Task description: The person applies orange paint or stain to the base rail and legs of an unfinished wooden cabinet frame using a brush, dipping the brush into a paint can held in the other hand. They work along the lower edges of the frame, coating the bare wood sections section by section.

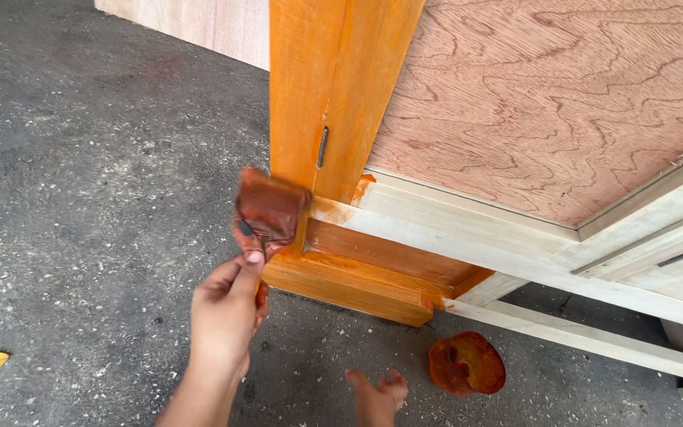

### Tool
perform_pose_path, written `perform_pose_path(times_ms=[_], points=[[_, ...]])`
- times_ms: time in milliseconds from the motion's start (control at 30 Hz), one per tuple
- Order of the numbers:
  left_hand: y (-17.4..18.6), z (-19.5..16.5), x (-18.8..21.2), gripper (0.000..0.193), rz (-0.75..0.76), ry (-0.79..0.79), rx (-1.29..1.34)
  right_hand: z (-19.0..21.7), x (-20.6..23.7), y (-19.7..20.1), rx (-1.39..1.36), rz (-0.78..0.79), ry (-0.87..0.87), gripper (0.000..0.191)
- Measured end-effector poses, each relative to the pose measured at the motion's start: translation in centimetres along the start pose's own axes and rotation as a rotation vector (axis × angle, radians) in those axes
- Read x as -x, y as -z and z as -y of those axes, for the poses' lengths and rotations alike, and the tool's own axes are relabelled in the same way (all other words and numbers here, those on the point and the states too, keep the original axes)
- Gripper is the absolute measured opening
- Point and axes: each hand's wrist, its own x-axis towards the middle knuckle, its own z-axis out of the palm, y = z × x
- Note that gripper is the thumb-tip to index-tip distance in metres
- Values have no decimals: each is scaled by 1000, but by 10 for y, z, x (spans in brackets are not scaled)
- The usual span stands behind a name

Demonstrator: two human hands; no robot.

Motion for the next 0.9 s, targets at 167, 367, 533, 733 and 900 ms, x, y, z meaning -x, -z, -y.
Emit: perform_pose_path(times_ms=[167, 367, 533, 733, 900], points=[[4, 61, -24, 26, 37, -147, 11, -10, -1, -1, 8, -33, 54, 114], [21, 130, -34, 30, -136, 123, -302, -2, 1, -6, 67, -25, -69, 114], [0, 91, -15, 32, -147, 360, -159, 4, -1, -2, 40, -3, -4, 112], [-36, 18, 17, 26, -69, 21, -24, -6, -6, 1, 1, 6, 28, 111], [-31, 37, 14, 25, -30, -361, -57, -11, -6, 1, -62, -9, 7, 110]])
